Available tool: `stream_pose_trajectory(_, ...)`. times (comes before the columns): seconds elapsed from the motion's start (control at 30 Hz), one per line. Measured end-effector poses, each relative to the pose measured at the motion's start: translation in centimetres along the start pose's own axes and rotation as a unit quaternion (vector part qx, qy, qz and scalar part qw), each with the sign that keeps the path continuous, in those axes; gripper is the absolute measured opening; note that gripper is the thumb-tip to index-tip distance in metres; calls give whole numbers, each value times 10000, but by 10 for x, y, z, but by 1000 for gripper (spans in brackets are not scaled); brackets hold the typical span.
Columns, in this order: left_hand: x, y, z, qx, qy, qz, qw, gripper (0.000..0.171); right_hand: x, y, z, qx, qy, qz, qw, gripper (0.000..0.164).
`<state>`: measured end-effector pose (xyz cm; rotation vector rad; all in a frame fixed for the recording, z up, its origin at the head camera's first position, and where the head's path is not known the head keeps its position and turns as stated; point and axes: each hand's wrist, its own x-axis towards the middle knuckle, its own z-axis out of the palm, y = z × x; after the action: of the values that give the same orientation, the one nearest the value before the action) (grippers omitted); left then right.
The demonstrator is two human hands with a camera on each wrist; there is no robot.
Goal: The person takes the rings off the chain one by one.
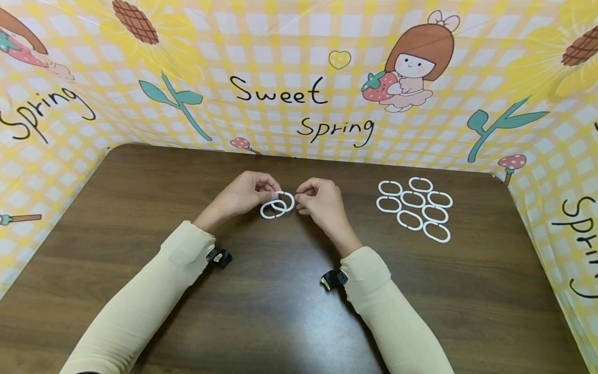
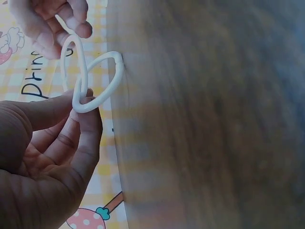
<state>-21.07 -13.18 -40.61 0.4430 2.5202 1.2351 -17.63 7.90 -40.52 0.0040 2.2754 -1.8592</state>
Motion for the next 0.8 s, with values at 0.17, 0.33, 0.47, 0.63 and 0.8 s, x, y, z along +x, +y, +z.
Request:
stream_pose_trajectory(0.17,1,1,0,-42,3,5,10000,10,2,0,7,54,-46,108,9999,15)
stream_pose_trajectory(0.33,1,2,1,-56,5,-51,10000,9,4,0,12,169,-140,237,9995,15)
stream_pose_trajectory(0.47,1,3,2,-56,-22,-64,10000,10,4,0,13,195,-143,264,9994,16)
stream_pose_trajectory(0.63,1,3,2,-61,-52,-70,9999,10,5,0,14,209,-147,241,9994,17)
stream_pose_trajectory(0.8,0,3,2,-97,-65,-65,9999,10,4,-2,15,265,-162,271,9992,17)
